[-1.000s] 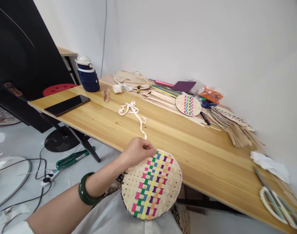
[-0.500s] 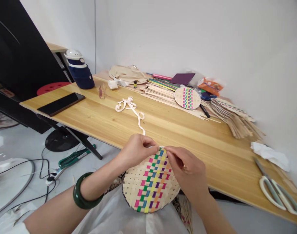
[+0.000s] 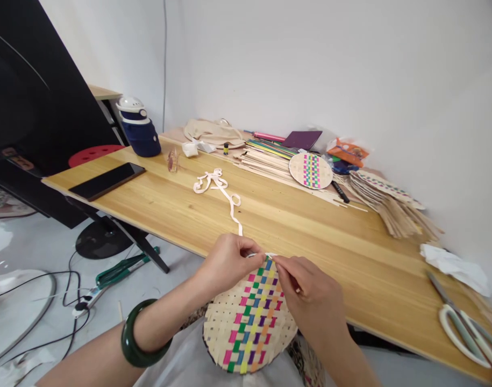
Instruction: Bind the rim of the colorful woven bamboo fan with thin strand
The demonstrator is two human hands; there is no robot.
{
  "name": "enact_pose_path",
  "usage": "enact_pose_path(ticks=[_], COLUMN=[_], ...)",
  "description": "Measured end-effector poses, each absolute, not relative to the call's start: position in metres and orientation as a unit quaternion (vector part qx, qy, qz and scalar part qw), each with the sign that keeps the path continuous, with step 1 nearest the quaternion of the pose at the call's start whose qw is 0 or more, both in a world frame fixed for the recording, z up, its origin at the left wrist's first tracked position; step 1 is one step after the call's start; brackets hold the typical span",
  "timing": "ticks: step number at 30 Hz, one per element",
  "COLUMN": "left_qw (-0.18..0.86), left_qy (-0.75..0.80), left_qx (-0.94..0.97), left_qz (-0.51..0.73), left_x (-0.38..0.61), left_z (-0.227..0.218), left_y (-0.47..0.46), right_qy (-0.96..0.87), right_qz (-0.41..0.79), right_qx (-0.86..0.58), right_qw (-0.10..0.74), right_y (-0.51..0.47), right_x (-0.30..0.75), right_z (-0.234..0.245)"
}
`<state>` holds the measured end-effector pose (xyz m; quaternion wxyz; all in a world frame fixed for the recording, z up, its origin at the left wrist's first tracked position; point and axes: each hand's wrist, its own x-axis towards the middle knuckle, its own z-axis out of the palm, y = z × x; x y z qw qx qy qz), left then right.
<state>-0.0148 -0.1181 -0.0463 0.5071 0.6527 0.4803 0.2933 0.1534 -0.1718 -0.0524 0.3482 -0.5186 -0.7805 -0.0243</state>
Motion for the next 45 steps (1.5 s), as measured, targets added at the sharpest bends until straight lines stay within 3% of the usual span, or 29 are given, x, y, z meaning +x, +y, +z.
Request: enact_pose_path(ticks=[9,28,33,37,41,45], left_qw=[0.401,0.417,0.417,0.421,0.443,0.486], left_qy=[0.531,0.537,0.534,0.518,0.485,0.449], left_qx=[0.697,0.676,0.681,0.690,0.691,0.688], left_qz=[0.268,0.285,0.277,0.281,0.301,0.298], left_x=[-0.011,-0.009,-0.006,-0.004,-0.011,-0.015], left_z=[-0.039,-0.040,-0.033,-0.034,-0.045,-0.052], left_y=[-0.131,-0.129,-0.135,-0.136,-0.130,-0.128], right_qy=[-0.799,-0.780,-0.813,-0.788,-0.794,-0.714], right_qz=[-0.139,-0.253,-0.278,-0.267,-0.182,-0.061], right_qx=[-0.524,-0.525,-0.480,-0.508,-0.497,-0.588], right_qw=[0.259,0.229,0.175,0.222,0.300,0.375], right_y=[-0.171,-0.176,-0.178,-0.174,-0.171,-0.162], right_x=[0.144,0.149,0.154,0.148,0.162,0.187], right_z=[-0.038,-0.046,-0.049,-0.047,-0.035,-0.022])
